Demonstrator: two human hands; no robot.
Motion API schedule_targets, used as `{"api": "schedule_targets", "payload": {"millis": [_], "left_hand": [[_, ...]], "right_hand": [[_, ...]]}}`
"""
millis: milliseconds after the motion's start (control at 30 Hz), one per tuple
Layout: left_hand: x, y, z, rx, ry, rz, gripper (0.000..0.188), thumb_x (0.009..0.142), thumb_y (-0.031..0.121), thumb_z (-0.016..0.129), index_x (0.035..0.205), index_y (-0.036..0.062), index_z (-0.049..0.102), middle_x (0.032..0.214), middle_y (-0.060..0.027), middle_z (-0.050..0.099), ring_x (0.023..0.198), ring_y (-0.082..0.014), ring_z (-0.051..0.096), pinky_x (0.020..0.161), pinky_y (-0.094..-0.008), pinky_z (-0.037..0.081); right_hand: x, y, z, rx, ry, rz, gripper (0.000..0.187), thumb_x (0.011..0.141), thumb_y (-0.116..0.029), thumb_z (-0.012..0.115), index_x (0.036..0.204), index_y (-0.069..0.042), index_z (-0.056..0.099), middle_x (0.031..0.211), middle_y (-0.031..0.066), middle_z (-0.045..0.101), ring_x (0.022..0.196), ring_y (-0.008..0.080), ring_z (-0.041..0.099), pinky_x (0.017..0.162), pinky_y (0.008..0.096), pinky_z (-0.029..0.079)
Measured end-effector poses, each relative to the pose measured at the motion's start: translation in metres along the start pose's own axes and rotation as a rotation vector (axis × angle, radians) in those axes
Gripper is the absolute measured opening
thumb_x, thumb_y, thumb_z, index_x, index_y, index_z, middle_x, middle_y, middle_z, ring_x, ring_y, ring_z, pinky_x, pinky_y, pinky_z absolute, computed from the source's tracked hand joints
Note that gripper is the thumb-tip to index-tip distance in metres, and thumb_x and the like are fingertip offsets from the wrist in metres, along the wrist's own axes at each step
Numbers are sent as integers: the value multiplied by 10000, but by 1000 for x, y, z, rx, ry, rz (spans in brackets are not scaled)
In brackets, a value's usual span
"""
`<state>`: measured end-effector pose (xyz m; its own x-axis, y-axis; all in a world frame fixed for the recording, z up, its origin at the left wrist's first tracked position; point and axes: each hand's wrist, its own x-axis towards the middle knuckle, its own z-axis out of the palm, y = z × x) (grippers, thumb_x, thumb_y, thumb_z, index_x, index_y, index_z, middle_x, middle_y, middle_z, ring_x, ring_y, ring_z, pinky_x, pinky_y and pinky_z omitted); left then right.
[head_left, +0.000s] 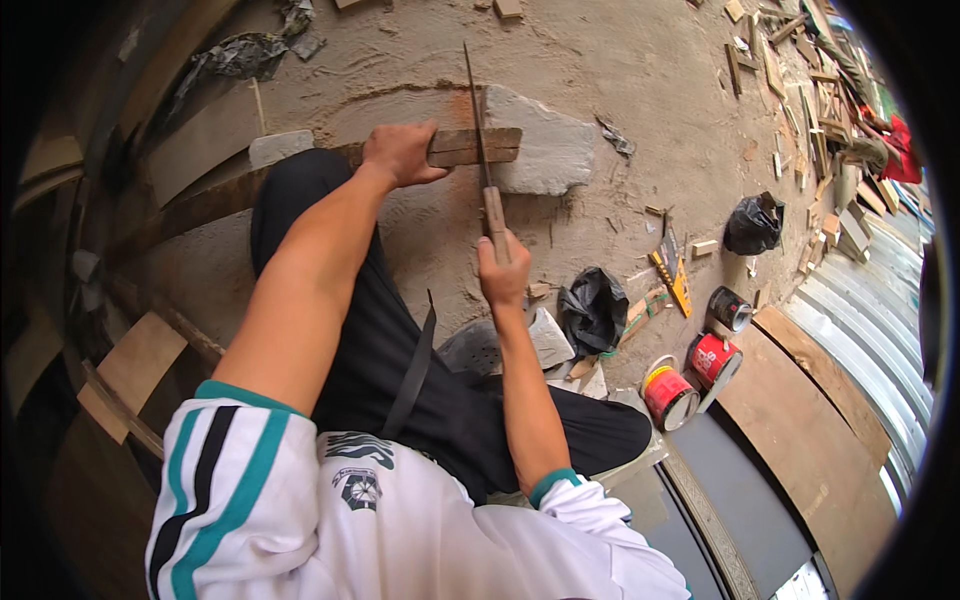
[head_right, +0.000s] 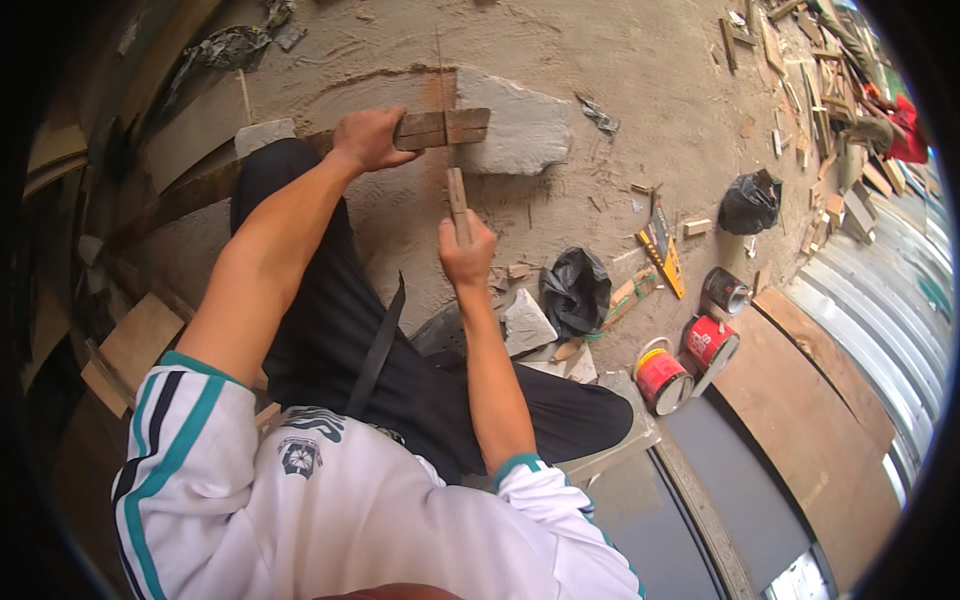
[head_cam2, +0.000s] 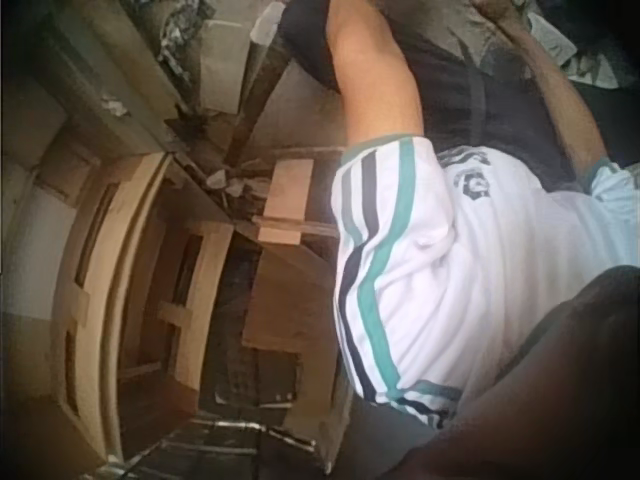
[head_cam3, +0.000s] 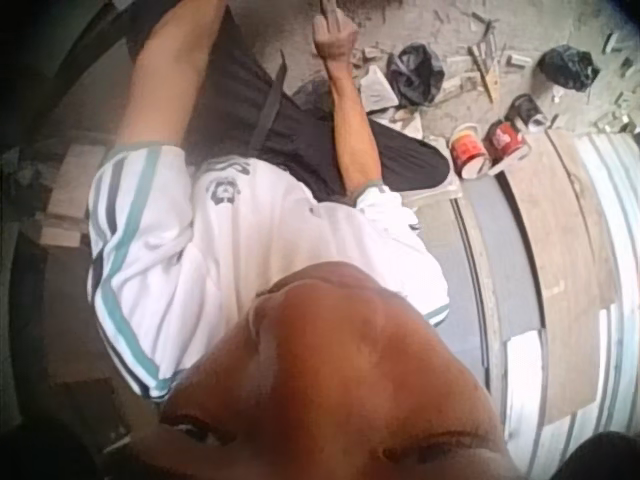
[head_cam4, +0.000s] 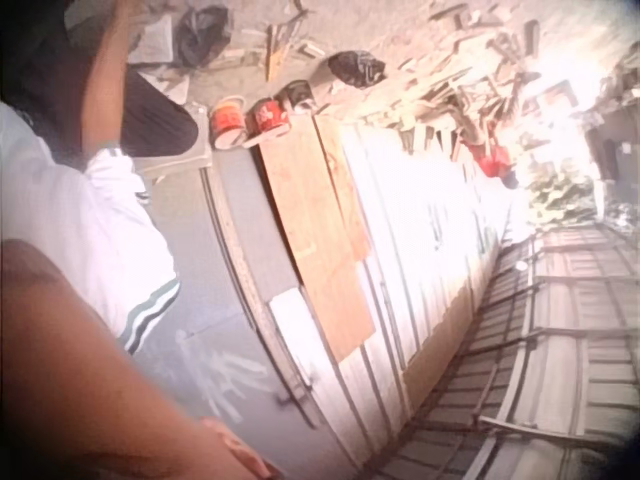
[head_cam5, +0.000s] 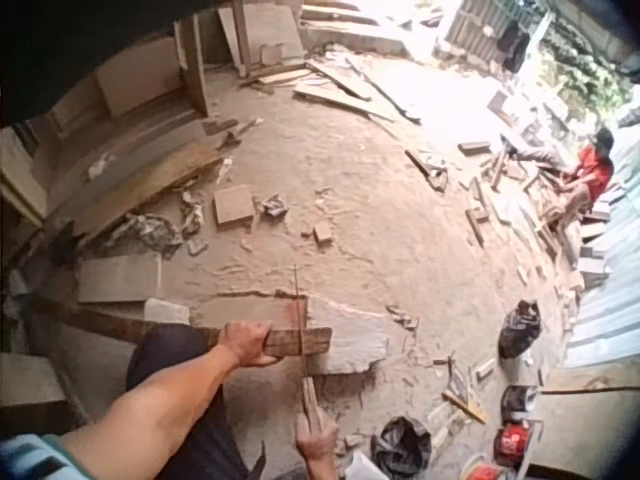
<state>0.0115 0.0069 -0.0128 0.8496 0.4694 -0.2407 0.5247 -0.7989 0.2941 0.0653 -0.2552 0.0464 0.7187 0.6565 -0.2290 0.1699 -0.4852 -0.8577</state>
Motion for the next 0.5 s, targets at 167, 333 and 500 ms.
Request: {"api": "schedule_targets", "payload": {"millis": [167, 333, 500], "left_hand": [[-5, -12, -6, 25, -21, -59, 657, 728, 673, 720, 1046, 111, 600, 888, -100, 687, 805, -305, 698, 669, -445, 565], [-1, -3, -23, 6, -78, -65, 650, 728, 668, 723, 1035, 108, 600, 894, -103, 693, 808, -304, 705, 655, -450, 565], [-5, -2, -14, 16, -15, -50, 638, 718, 647, 747, 1031, 111, 601, 882, -118, 693, 832, -316, 708, 680, -450, 571]], "right_hand": [[-93, -28, -45, -43, 15, -65, 149, 870, -83, 619, 765, 11, 570, 638, 170, 565, 534, 256, 587, 524, 371, 434], [-6, -16, -3, 39, 35, -10, 148, 861, -108, 648, 775, -11, 576, 608, 141, 520, 537, 221, 542, 537, 368, 435], [0, -21, 0, 259, -102, 48, 314, 960, -325, 616, 822, -43, 601, 610, 36, 495, 555, 129, 476, 524, 315, 384]]}}
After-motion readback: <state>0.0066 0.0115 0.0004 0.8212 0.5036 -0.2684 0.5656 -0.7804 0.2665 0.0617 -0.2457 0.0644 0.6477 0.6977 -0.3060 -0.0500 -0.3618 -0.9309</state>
